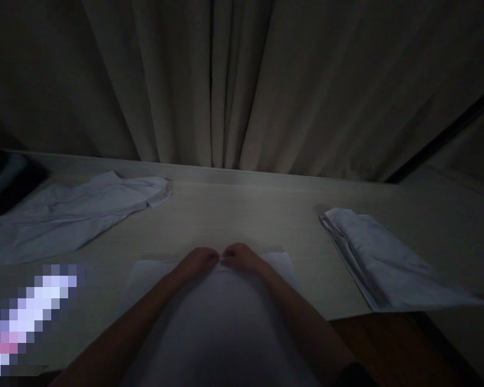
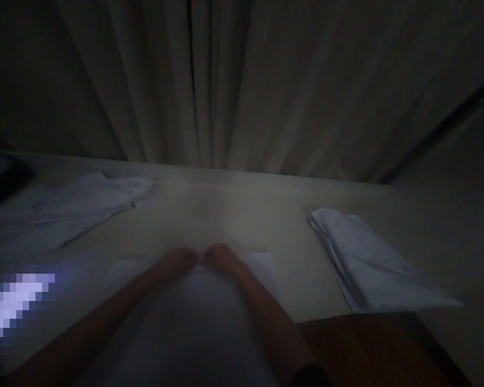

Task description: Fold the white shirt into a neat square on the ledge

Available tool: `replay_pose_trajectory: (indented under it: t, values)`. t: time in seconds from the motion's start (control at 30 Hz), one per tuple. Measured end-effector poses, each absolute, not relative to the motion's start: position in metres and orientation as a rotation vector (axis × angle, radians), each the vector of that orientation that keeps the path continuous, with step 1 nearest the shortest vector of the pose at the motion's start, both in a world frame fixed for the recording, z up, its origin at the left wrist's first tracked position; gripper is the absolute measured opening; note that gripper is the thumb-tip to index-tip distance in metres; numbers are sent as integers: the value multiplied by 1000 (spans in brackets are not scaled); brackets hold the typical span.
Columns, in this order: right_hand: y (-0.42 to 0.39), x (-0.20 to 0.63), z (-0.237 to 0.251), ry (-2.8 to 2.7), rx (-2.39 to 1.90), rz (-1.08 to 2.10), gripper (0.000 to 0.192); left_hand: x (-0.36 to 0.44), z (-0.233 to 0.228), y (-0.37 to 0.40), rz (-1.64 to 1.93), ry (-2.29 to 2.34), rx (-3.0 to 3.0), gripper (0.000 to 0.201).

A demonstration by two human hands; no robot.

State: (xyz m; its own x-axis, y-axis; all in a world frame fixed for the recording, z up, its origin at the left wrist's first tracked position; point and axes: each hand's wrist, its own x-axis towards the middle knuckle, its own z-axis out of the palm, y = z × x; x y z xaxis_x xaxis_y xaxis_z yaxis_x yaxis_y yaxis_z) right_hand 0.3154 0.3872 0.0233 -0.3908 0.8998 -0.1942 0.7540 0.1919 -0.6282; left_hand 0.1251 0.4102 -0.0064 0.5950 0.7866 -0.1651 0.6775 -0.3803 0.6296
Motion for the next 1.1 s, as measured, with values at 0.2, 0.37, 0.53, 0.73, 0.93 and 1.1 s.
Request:
replay_pose_trajectory:
  t: [0.2, 0.37, 0.53, 0.73, 0.93, 1.1]
  values:
    - [388, 311, 36, -2194, -1644, 938, 21, 126, -3, 414, 216, 1165, 2149, 33]
    - [388, 313, 32, -2233, -1632, 953, 21, 126, -2, 416, 221, 1175, 2132, 24]
    - [392, 314, 20, -2256, -1611, 922, 19, 131, -3, 420, 241, 1180, 2086, 25]
    - [389, 314, 25, -2263, -1646, 782, 23, 134, 5, 424, 140, 1085, 2054, 25]
    - [378, 308, 31, -2261, -1786, 640, 24, 137, 3, 430, 81, 1118, 2072, 27]
    - [376, 304, 28, -2308, -1853, 669, 21, 139, -5, 441, 11, 1117, 2114, 25]
